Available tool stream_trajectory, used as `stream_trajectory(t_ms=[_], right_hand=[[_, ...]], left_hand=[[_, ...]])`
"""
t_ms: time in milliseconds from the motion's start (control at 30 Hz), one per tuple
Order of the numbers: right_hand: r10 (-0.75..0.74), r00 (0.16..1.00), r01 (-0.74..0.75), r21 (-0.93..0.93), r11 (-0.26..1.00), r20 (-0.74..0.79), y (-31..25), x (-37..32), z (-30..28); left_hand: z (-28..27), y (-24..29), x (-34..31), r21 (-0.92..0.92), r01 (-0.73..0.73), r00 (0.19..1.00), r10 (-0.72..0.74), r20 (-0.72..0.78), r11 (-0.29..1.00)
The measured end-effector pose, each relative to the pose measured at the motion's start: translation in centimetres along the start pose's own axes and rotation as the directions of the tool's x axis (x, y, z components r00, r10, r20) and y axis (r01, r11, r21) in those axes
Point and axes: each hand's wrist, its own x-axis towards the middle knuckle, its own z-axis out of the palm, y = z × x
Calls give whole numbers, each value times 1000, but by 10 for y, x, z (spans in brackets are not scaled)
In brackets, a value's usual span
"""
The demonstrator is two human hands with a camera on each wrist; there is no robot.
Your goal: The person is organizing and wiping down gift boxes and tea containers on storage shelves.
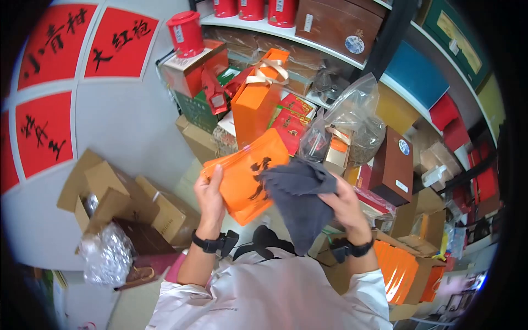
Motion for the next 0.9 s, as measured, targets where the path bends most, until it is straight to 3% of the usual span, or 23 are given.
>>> stream_trajectory(t_ms=[67, 133, 167, 233, 333, 367, 467, 600, 633, 733, 800, 900], right_hand=[[-81, 995, 85, -89, 992, 51, 0, 21, 36], [-4, 1000, 1, -244, 970, -14, 18, 32, 51], [-145, 986, 90, -478, 874, -78, 20, 28, 61], [-452, 888, 177, -850, 496, -79, 20, 16, 76], [-445, 867, 337, -922, 189, 225, 19, -10, 86], [-374, 890, 339, -927, 159, 261, 23, -18, 94], [-343, 902, 338, -923, 183, 262, 37, -40, 104], [-338, 877, 447, -836, 318, 341, 42, -78, 83], [-320, 877, 454, -838, 304, 359, 42, -85, 71], [-349, 894, 358, -917, 177, 282, 36, -99, 18], [-418, 903, 201, -959, 201, 102, 30, -103, -22], [-454, 877, 124, -839, 530, -158, 30, -104, -70]], left_hand=[[2, -3, -22, -103, 49, 999, -49, 4, 994], [1, 0, -44, -199, 97, 995, -99, 2, 975], [-2, 1, -52, -224, 135, 990, -138, 1, 965], [-5, 3, -64, -273, 177, 983, -181, 10, 946], [-2, 6, -82, -316, 193, 981, -190, 42, 929], [2, 4, -86, -324, 189, 982, -179, 61, 927], [19, 2, -98, -302, 170, 984, -146, 99, 938], [38, -7, -105, -282, 187, 976, -144, 166, 941], [42, -10, -108, -262, 200, 969, -151, 196, 944], [74, -6, -133, -264, 284, 934, -204, 293, 922], [97, -6, -151, -275, 348, 903, -242, 356, 896], [129, -12, -170, -212, 375, 868, -262, 421, 902]])
